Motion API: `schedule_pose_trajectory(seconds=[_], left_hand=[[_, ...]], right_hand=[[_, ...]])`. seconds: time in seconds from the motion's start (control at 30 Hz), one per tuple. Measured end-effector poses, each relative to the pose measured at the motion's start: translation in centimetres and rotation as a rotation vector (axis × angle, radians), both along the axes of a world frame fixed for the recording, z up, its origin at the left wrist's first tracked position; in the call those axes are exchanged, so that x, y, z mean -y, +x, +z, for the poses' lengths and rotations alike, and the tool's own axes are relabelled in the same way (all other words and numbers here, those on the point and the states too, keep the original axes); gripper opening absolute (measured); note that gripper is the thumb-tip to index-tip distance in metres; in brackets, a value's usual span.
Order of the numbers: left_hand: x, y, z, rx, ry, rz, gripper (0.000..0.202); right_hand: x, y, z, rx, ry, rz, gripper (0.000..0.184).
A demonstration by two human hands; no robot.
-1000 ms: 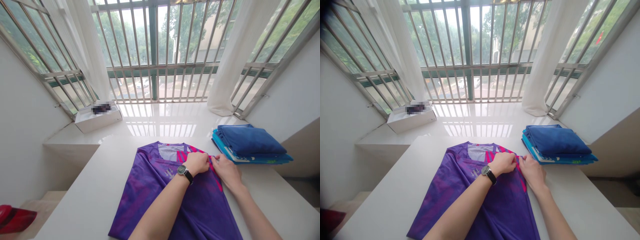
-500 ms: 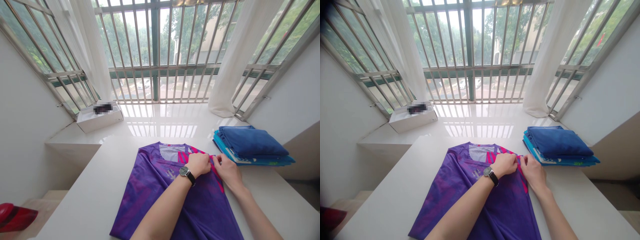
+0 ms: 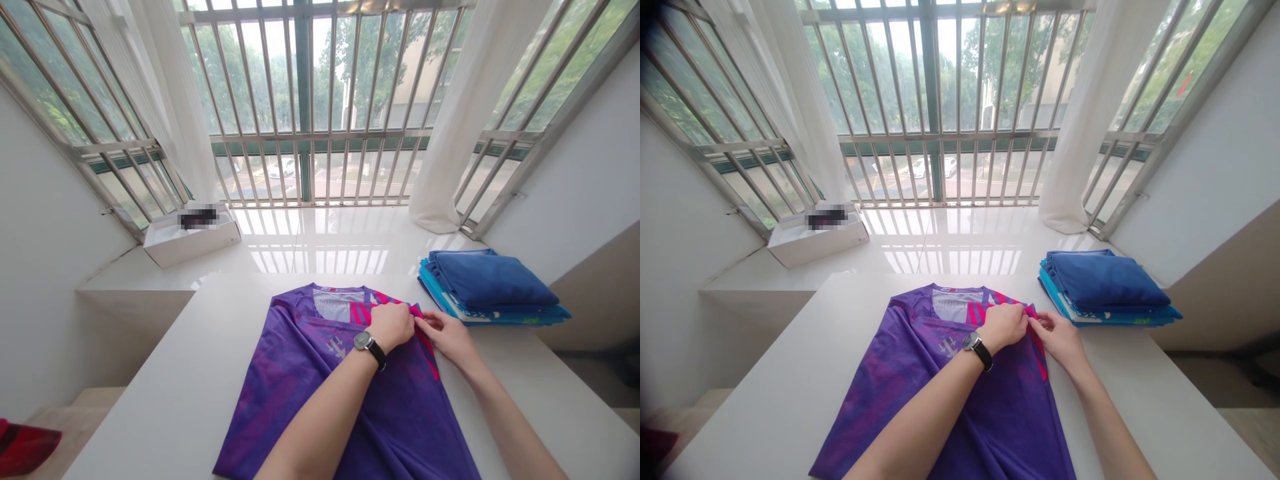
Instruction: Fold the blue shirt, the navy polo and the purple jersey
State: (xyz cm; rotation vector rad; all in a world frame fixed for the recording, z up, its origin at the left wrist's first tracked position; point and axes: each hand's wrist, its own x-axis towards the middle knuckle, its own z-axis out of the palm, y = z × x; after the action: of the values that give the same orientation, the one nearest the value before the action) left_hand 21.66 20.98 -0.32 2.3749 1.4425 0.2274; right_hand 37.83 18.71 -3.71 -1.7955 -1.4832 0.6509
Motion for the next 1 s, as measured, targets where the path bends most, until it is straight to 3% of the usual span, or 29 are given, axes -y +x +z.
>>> schedule_pose_trajectory(seconds=[0.3, 0.57, 1.0], left_hand=[[-0.7, -0.1, 0.7, 0.102, -0.114, 0.061, 0.07], [-1.2, -0.4, -0.9, 0.153, -0.069, 0.101, 0.041], [-1.8, -0.8, -1.6, 0.217, 0.035, 0.078, 0.036]], right_hand=[[0.9, -1.8, 1.1, 0.245, 0.148, 0.132, 0.036], [0.8, -2.0, 0.9, 0.068, 0.046, 0.162, 0.043], [1.4, -1.1, 1.5, 0.191, -0.107, 0.321, 0.036]])
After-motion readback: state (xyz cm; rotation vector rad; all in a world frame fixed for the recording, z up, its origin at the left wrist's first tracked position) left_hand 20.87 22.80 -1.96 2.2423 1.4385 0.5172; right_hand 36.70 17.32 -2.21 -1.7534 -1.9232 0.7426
